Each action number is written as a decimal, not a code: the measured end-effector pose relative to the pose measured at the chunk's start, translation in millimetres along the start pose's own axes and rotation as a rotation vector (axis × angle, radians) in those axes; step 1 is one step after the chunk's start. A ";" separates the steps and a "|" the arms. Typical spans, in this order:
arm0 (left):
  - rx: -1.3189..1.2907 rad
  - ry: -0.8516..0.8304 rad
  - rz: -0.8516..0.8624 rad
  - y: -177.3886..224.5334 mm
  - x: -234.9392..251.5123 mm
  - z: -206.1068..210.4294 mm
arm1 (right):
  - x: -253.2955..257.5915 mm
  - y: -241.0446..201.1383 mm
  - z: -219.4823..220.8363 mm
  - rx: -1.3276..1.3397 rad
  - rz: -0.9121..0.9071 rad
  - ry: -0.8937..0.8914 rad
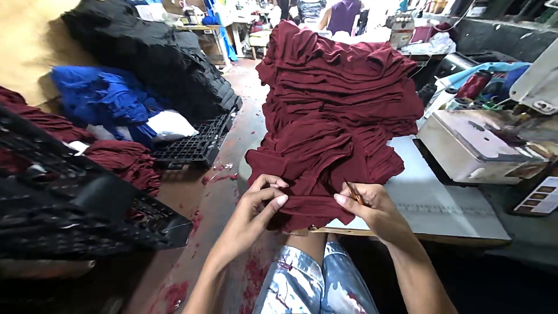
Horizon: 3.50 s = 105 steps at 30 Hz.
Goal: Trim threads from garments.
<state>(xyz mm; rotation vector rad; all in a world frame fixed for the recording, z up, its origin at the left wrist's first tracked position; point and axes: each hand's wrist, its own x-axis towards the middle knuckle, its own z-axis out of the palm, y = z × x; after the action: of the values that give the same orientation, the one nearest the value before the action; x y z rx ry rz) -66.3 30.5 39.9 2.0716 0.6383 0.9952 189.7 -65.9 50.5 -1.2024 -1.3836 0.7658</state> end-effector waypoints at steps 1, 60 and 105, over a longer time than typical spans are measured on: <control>0.011 -0.002 -0.003 0.6 1.2 -2.6 | 0.6 1.4 0.1 0.004 0.006 0.005; 0.186 0.200 -0.199 -2.4 -2.5 52.0 | -16.2 26.7 40.9 -0.026 0.100 0.282; 0.037 0.284 -0.285 -9.0 -8.2 52.6 | -17.7 31.9 46.0 -0.170 0.048 0.182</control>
<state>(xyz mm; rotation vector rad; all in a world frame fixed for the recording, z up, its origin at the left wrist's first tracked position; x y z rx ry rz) -29.5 9.0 6.8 1.8179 1.0724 1.1228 151.0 -65.6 6.3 -1.4065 -1.2924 0.5644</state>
